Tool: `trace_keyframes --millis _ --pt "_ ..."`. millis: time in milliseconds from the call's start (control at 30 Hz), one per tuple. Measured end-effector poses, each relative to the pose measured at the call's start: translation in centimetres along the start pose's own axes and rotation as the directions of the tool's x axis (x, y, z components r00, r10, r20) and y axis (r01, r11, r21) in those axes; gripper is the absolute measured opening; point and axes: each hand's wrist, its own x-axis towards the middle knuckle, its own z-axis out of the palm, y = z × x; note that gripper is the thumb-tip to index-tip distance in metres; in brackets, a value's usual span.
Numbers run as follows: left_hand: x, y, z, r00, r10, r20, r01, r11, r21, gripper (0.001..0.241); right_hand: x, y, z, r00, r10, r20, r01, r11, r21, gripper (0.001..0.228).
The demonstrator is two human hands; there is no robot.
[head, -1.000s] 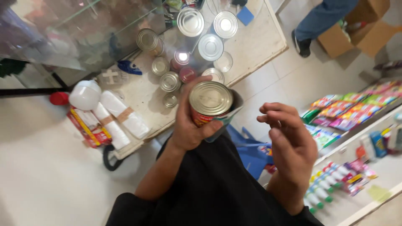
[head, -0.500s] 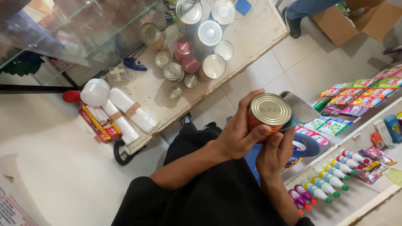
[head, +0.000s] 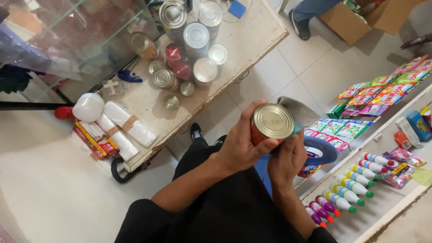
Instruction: Wiping dust off canned goods with a cloth and organizing them on a grocery store shelf.
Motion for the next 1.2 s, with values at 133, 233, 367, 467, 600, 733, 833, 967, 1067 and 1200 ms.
trace_keyframes --millis 133,233,367,467,600,733,833,967,1067,1200 --pt "-0.1 0.6 1.1 0.999 0.034 -0.013 -0.034 0.999 0.039 0.084 -1.1 5.1 -3.0 0.999 0.035 -0.032 -0.035 0.999 -0.011 0.025" --pt "0.1 -0.1 2.1 0.995 0.064 -0.071 -0.066 0.997 -0.034 0.076 1.1 -0.4 -2.5 0.989 -0.137 0.057 0.124 0.976 0.178 0.017" --pt "0.2 0.6 2.8 0.992 0.096 -0.079 -0.099 0.994 -0.036 0.076 0.8 1.3 -3.6 0.976 -0.216 0.016 0.209 0.96 0.188 0.016" --pt "0.2 0.7 2.8 0.989 0.123 -0.078 -0.121 0.992 0.025 0.074 0.2 2.7 -4.1 0.964 -0.266 0.007 0.261 0.952 0.16 0.009" --pt "0.0 0.9 2.9 0.991 0.123 -0.059 -0.125 0.992 -0.025 0.082 -0.2 2.7 -4.8 0.962 -0.273 0.006 0.269 0.949 0.162 0.01" --pt "-0.2 1.3 3.9 0.992 0.125 -0.032 -0.127 0.987 -0.097 0.136 -0.2 3.1 -5.4 0.951 -0.309 0.008 0.308 0.95 0.052 0.011" --pt "-0.1 1.2 4.2 0.992 0.102 -0.08 -0.108 0.991 -0.08 0.098 -0.1 1.2 -4.9 0.93 -0.367 0.034 0.367 0.93 0.005 0.013" --pt "-0.3 1.3 5.0 0.993 0.089 -0.077 -0.099 0.986 -0.133 0.093 -1.0 2.0 -5.4 0.906 -0.421 0.045 0.423 0.901 -0.09 0.02" --pt "-0.2 0.8 5.0 0.989 0.109 -0.101 -0.122 0.985 -0.126 0.091 -1.8 2.9 -6.0 0.889 -0.45 0.085 0.458 0.879 -0.133 0.023" --pt "0.1 0.1 4.4 0.99 0.082 -0.117 -0.112 0.954 -0.278 0.089 -1.3 2.2 -7.8 0.879 -0.446 0.168 0.467 0.876 -0.117 0.021"
